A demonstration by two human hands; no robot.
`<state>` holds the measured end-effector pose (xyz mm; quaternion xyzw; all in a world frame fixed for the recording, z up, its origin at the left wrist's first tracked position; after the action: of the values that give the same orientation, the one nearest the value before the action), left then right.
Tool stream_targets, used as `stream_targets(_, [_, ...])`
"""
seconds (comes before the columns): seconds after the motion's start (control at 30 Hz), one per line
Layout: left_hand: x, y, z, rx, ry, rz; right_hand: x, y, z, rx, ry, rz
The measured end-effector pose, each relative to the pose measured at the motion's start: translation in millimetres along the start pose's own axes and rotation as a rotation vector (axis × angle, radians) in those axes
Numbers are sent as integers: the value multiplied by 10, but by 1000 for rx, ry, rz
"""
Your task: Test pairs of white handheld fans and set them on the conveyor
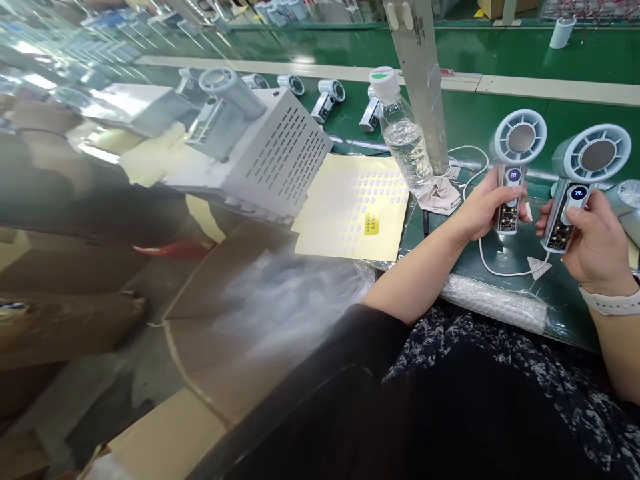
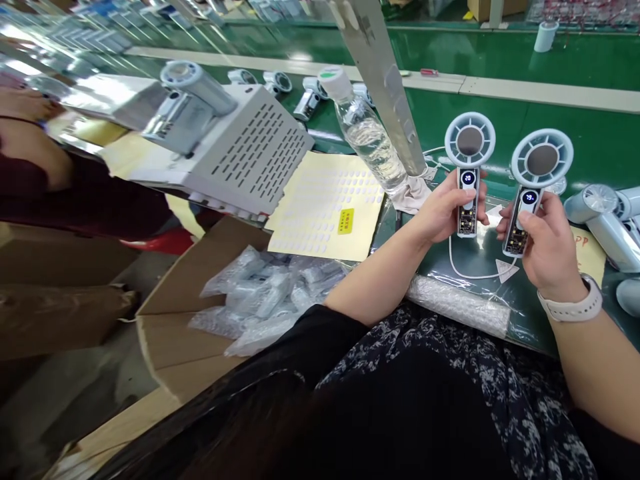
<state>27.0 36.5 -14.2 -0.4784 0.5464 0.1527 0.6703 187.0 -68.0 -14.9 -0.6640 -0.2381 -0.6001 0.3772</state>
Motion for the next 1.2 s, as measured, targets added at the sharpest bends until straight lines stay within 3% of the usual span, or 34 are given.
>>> stream_targets(0.13, [-37, -26, -36, 89, -29, 11, 47, -21, -32, 67, 19, 8])
stream_targets(0.3, [26, 20, 17, 37, 7, 32, 41, 2, -33, 47, 33, -15])
stream_targets(0.53, [9, 14, 9, 84, -19, 44, -46, -33, 40, 5, -34, 8])
stream_targets(0.83, [50, 4, -6, 0, 36, 20, -95, -75, 42, 31, -11, 38])
stream_targets(1.07, [36, 25, 22, 10, -51, 94, -91, -42, 36, 2, 3, 7])
stream_targets(1.2, [9, 9, 0, -3, -44, 70, -77, -54, 28, 48, 33, 19])
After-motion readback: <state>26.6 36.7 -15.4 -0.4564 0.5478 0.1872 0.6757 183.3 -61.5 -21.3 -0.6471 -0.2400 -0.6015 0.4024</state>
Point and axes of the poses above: each hand's wrist, its own z-axis towards the middle knuckle, its own y-axis out of the back of the hand, x = y × z, the point moved 3 cm from there along z, towards the middle knuckle, and after that the axes turned 10 degrees about -x, right-handed, at the moved point
